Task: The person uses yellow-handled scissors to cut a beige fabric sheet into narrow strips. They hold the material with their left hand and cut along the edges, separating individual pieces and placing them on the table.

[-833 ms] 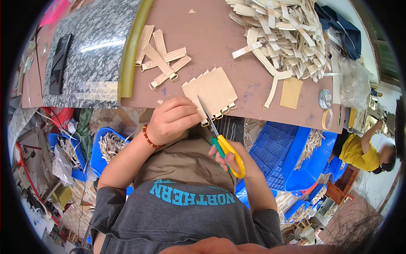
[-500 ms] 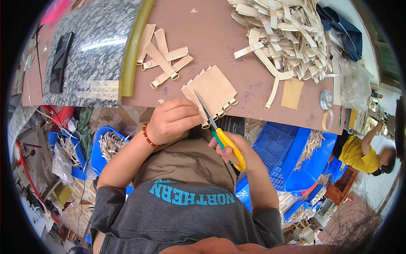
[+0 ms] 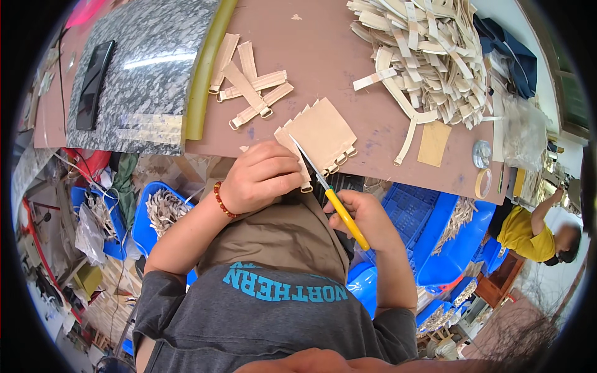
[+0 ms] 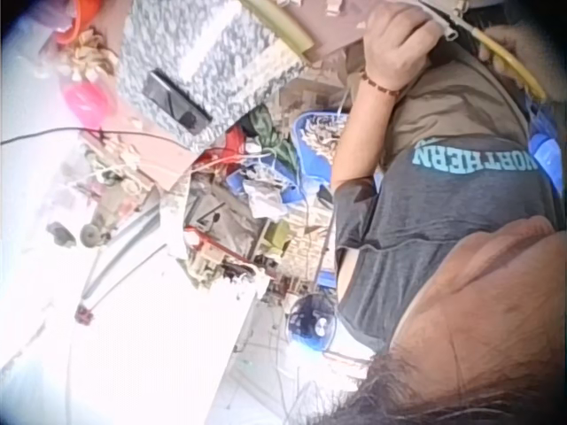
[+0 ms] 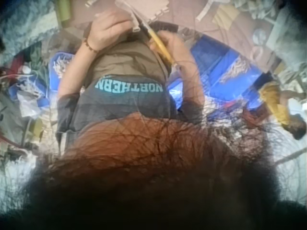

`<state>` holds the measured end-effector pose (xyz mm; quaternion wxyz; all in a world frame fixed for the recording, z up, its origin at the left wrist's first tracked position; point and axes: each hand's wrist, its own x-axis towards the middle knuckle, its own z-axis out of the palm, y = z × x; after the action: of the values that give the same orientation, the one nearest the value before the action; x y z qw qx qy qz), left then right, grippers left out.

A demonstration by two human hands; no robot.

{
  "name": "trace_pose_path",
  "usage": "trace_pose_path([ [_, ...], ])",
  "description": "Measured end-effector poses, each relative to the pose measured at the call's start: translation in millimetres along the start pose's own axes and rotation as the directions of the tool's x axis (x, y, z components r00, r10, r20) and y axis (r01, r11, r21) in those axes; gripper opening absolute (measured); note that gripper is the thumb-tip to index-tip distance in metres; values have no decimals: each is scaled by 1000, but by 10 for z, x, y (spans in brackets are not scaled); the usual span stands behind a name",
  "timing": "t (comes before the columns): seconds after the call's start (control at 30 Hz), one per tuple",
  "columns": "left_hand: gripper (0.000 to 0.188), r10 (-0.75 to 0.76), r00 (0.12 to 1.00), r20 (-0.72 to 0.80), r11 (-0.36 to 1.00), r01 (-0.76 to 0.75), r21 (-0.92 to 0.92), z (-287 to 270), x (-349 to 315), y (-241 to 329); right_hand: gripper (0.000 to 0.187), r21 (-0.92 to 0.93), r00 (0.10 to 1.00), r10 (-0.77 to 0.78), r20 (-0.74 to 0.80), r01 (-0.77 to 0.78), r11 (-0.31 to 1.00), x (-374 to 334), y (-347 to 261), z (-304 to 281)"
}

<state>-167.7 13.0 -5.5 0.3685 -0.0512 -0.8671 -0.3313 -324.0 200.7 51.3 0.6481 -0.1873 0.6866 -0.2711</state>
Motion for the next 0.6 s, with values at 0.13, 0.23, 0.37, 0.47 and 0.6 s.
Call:
trace_pose_path([
  [0.13, 14, 5, 1000, 7, 1000, -5, -15, 1, 9, -1, 30, -249, 981, -192, -31, 179, 952, 18, 38, -42],
  [0.23, 15, 7, 1000, 15, 1000, -6, -31, -3, 22, 2, 38, -463, 948, -315, -44, 260, 847, 32, -106, -72],
  [0.37, 16, 10, 1000, 22, 999, -9, -53, -31, 51, -1, 52, -379, 971, -223, -87, 174, 909, 68, -172, -65],
  [0.47, 16, 7, 998, 57, 999, -5, -38, -41, 33, 4, 52, -350, 979, -175, -101, 130, 928, 85, -155, -56],
  [0.6, 20, 115, 993, -8, 992, -114, 44, -189, 56, 54, 51, -336, 963, -270, -26, 245, 909, 42, -18, -100],
])
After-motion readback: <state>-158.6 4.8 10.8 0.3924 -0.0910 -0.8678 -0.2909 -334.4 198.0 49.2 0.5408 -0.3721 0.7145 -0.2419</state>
